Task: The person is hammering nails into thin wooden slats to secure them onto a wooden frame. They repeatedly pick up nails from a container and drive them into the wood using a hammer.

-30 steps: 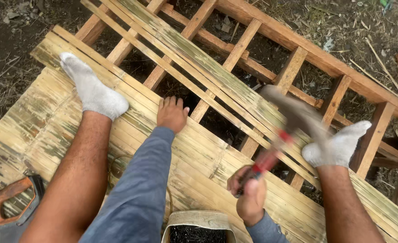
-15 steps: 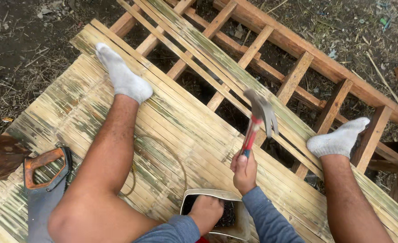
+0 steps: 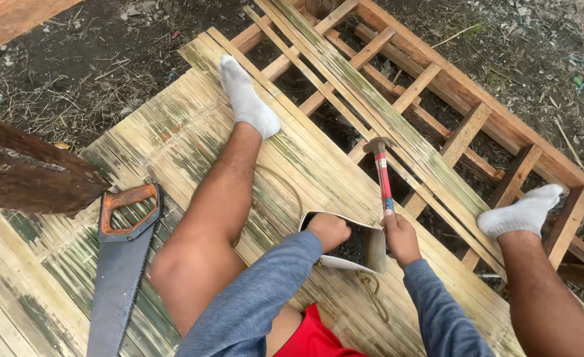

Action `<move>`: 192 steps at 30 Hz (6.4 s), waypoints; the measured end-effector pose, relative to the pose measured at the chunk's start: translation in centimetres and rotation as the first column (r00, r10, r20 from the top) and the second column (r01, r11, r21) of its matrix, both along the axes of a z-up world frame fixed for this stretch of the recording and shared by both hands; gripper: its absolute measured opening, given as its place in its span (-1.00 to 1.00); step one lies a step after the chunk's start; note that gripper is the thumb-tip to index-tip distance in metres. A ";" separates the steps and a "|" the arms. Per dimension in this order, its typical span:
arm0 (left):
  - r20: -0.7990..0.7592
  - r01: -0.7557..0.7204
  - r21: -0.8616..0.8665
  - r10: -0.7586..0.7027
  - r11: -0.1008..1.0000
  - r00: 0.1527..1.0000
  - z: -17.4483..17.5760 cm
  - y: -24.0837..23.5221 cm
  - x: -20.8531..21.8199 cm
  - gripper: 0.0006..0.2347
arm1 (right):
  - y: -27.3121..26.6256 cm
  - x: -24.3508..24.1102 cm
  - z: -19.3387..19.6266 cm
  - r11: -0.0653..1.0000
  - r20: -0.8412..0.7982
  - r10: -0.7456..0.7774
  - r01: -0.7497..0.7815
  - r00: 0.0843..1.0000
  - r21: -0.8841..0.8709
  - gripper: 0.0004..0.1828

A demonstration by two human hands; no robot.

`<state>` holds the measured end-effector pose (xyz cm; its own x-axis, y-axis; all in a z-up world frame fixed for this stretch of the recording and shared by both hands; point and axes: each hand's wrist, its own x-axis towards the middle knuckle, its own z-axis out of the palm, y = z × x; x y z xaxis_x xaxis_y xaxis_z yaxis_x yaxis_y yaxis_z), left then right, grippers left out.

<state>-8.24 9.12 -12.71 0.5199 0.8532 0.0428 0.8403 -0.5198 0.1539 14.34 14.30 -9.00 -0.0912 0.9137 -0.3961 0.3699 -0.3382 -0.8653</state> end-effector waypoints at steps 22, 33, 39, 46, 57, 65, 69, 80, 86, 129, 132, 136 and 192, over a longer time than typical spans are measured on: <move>0.395 -0.958 0.007 0.880 0.285 0.265 9.7 -25.1 -19.3 -0.52 | -1.9 -17.4 14.1 0.589 0.495 0.211 -0.514 0.843 0.623 -0.69; -0.311 -0.963 0.209 0.945 0.168 0.097 -3.3 -28.5 -16.3 -0.52 | -0.9 -26.7 12.9 0.715 0.286 0.504 -0.580 0.815 0.391 -0.74; 0.266 -0.836 0.045 0.800 0.547 0.538 10.3 -1.4 -20.4 -0.60 | 0.7 -28.8 17.2 0.712 0.296 0.566 -0.637 0.769 0.295 -0.71; 0.358 -0.666 0.094 0.599 0.740 0.716 21.2 16.6 -28.2 -0.69 | 1.4 -24.4 17.1 0.837 0.373 0.371 -0.480 0.850 0.263 -0.57; 0.981 -0.644 0.088 0.045 0.760 0.187 36.0 -8.2 -24.1 -0.84 | -3.9 -9.2 11.2 0.871 0.545 -0.085 -0.203 0.834 0.447 -0.63; 0.534 -0.192 -0.221 0.283 0.956 0.797 22.0 -8.5 -5.7 -0.90 | -3.2 -9.5 9.7 0.884 0.541 -0.003 -0.251 0.841 0.395 -0.60; 0.153 -0.250 -0.282 0.301 0.926 0.941 11.8 -7.5 -3.6 -0.90 | -3.1 -9.8 9.5 0.972 0.269 0.160 -0.199 0.950 0.123 -0.69; -0.099 -0.161 -0.142 0.148 0.977 0.984 5.4 -9.2 -9.5 -0.86 | 1.1 -16.0 8.9 0.988 0.019 0.136 -0.134 0.991 -0.079 -0.60; 0.301 -0.090 -0.536 0.289 0.839 0.909 12.3 -8.0 -11.4 -0.83 | 5.1 -21.0 6.5 0.949 0.216 0.161 -0.211 0.963 0.234 -0.56; 0.162 -0.421 0.121 0.400 0.899 0.902 4.7 23.7 -27.3 -0.79 | 1.4 -18.3 11.6 0.914 -0.610 0.035 0.222 0.791 0.339 -0.44; 0.191 -0.425 0.199 0.390 0.883 0.901 5.1 24.7 -26.9 -0.82 | 1.4 -19.2 9.9 0.886 -0.722 0.048 0.305 0.690 0.349 -0.45; 0.145 -0.429 0.148 0.409 0.891 0.901 4.9 24.7 -26.6 -0.82 | 2.6 -20.2 7.1 0.975 -0.407 0.015 0.077 0.913 0.210 -0.52; -0.244 0.003 -0.314 -0.083 0.950 0.966 7.2 -7.6 -9.7 -0.82 | 3.6 -20.0 5.6 0.867 0.112 0.171 -0.203 0.979 0.456 -0.55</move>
<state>-17.98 1.56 -5.51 0.5155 0.7798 -0.3551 0.8502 -0.5170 0.0991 -5.68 17.90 -3.36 -0.2676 0.9619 0.0565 0.4470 0.1759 -0.8771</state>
